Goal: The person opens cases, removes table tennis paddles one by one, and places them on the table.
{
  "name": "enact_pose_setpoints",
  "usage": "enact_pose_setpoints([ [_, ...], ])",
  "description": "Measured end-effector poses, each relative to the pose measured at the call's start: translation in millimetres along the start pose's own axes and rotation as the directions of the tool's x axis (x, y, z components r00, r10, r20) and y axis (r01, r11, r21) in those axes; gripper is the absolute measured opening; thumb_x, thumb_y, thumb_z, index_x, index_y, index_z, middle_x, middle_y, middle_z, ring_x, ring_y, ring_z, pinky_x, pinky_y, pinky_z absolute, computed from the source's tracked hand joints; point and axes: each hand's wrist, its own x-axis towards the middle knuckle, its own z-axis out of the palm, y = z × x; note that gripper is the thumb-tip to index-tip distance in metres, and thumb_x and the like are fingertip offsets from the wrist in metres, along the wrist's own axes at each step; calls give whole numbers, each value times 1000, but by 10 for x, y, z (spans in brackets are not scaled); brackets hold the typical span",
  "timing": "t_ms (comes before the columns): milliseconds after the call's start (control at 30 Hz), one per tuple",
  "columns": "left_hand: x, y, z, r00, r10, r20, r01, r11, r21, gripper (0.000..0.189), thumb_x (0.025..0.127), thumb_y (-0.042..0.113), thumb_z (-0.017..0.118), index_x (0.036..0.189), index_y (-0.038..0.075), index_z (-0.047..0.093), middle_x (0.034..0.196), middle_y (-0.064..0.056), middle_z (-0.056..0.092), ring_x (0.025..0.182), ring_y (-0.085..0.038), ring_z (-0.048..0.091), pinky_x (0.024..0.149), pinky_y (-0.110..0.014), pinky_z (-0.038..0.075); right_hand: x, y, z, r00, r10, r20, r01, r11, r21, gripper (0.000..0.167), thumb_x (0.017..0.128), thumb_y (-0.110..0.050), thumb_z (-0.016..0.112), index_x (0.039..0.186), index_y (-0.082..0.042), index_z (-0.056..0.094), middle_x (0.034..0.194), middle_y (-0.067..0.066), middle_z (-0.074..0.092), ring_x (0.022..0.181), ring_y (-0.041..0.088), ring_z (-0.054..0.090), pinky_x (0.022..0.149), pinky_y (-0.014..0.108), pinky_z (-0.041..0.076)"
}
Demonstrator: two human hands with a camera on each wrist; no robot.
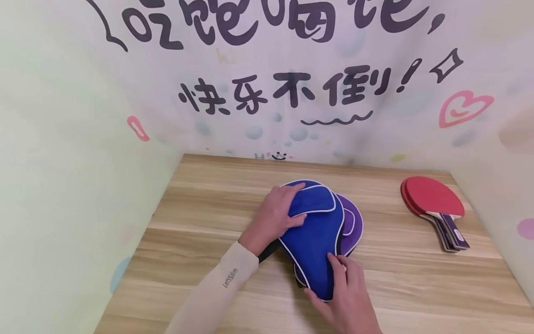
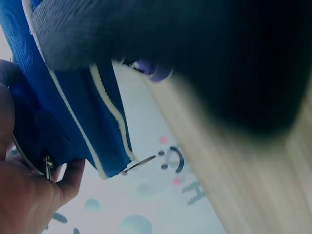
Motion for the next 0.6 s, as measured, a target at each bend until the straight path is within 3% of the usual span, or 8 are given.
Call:
enact_pose_setpoints([
  [100,-19,2,96,998,62,8,-63,995,73,70,91,41,75,150,16,48,137,-6,64,121,-23,60,107,-36,50,-61,-1,43,999,3,39,-3,1000,-23,96,71,-64,82,136,2,55,123,23,55,108,36,56,83,49,57],
  [167,-33,-5,158,996,91,20,-92,990,110,68,91,43,74,149,18,49,135,-4,65,120,-20,60,106,-34,51,-94,4,83,999,-5,48,6,999,-32,102,58,-52,93,136,3,55,122,23,54,107,36,57,83,47,58],
  [367,-32,13,265,983,181,13,-181,976,122,60,91,45,74,142,20,56,133,0,65,119,-17,60,105,-31,50,-182,-2,154,998,2,64,2,998,-61,108,55,-55,94,137,3,54,126,22,55,105,35,61,82,47,59],
  [467,-23,46,294,976,216,20,-217,968,124,60,90,47,74,141,20,57,135,0,64,123,-16,59,109,-31,48,-215,-38,156,991,51,120,-39,995,-97,109,58,-64,90,141,-3,52,132,20,55,110,34,62,84,48,61],
  [600,-23,105,323,968,248,44,-252,957,141,61,91,50,72,142,21,57,137,0,63,129,-16,57,113,-33,46,-248,-95,138,967,140,214,-109,983,-146,110,62,-71,85,146,-10,48,139,18,52,111,32,64,84,47,61],
])
